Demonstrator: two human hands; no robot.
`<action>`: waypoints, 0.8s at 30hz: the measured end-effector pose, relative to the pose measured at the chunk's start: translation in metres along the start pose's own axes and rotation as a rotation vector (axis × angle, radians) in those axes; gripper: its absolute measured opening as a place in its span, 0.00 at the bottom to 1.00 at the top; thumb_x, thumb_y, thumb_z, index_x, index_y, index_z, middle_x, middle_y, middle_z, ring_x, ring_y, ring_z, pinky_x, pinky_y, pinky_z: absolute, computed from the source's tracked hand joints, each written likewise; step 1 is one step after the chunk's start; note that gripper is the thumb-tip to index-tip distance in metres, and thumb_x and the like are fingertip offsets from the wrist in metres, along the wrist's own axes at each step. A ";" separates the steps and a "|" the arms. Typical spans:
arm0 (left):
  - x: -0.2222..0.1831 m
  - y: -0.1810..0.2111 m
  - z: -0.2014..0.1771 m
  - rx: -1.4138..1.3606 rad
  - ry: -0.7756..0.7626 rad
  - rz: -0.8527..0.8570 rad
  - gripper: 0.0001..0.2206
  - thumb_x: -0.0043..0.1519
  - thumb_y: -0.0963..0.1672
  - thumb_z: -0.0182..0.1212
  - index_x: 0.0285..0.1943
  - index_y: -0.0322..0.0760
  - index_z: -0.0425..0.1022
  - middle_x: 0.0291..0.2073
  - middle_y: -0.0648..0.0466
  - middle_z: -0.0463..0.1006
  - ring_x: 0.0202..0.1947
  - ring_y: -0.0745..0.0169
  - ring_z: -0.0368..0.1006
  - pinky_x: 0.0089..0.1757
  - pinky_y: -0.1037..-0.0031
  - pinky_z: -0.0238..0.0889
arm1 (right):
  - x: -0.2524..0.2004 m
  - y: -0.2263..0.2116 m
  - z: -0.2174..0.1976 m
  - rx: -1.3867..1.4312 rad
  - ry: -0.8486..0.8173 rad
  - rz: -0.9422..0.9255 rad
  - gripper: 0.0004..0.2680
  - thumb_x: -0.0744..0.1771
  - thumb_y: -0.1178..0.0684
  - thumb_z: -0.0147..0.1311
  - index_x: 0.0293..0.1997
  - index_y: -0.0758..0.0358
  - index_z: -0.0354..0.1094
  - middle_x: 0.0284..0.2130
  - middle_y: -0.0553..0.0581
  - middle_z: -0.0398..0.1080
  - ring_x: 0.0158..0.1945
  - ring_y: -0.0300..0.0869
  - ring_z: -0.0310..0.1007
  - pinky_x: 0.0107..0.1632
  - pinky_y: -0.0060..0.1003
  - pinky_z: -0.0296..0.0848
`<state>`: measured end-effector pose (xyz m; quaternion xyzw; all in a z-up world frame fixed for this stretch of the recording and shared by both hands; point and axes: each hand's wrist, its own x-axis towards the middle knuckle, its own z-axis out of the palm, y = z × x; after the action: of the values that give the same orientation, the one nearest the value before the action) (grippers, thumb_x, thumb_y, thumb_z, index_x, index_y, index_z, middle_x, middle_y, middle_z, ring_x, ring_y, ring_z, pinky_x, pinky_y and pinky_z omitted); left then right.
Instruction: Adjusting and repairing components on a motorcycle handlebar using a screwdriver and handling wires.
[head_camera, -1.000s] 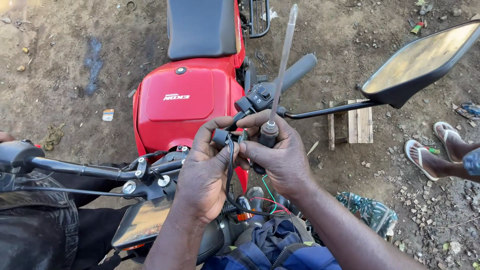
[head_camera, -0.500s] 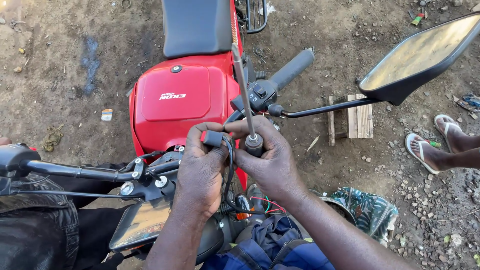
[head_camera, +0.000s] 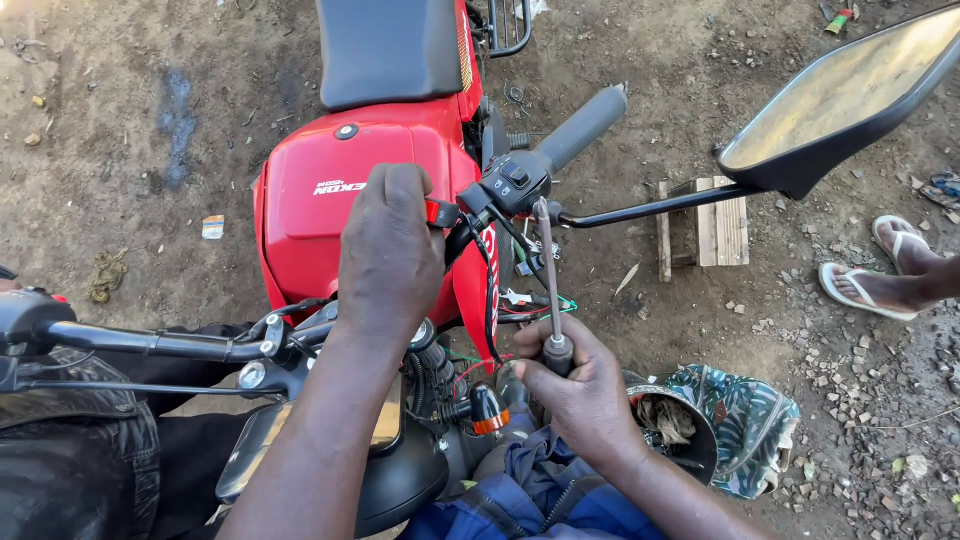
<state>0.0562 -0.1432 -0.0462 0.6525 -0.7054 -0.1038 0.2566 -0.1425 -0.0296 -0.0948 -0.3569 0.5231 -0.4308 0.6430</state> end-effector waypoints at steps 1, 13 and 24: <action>0.003 -0.003 0.004 0.032 -0.014 0.046 0.12 0.53 0.35 0.57 0.43 0.36 0.63 0.36 0.45 0.68 0.35 0.38 0.64 0.36 0.53 0.59 | 0.001 -0.004 -0.002 -0.126 0.012 -0.071 0.08 0.61 0.64 0.61 0.41 0.61 0.75 0.33 0.51 0.72 0.38 0.36 0.72 0.43 0.31 0.73; 0.017 -0.018 0.008 0.016 -0.303 0.154 0.21 0.53 0.34 0.61 0.55 0.39 0.66 0.39 0.45 0.69 0.42 0.36 0.74 0.41 0.53 0.73 | 0.032 -0.003 0.011 0.101 -0.085 -0.081 0.21 0.62 0.64 0.63 0.63 0.67 0.67 0.46 0.68 0.77 0.32 0.38 0.77 0.36 0.33 0.80; 0.018 -0.009 -0.007 -0.310 -0.448 0.100 0.27 0.55 0.30 0.50 0.65 0.37 0.63 0.42 0.37 0.68 0.44 0.26 0.71 0.43 0.48 0.72 | 0.049 -0.002 0.022 0.098 -0.046 -0.084 0.14 0.64 0.59 0.64 0.54 0.69 0.71 0.28 0.61 0.74 0.24 0.38 0.75 0.27 0.28 0.72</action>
<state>0.0669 -0.1602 -0.0403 0.5307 -0.7515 -0.3395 0.1956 -0.1173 -0.0759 -0.1068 -0.3563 0.4711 -0.4740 0.6531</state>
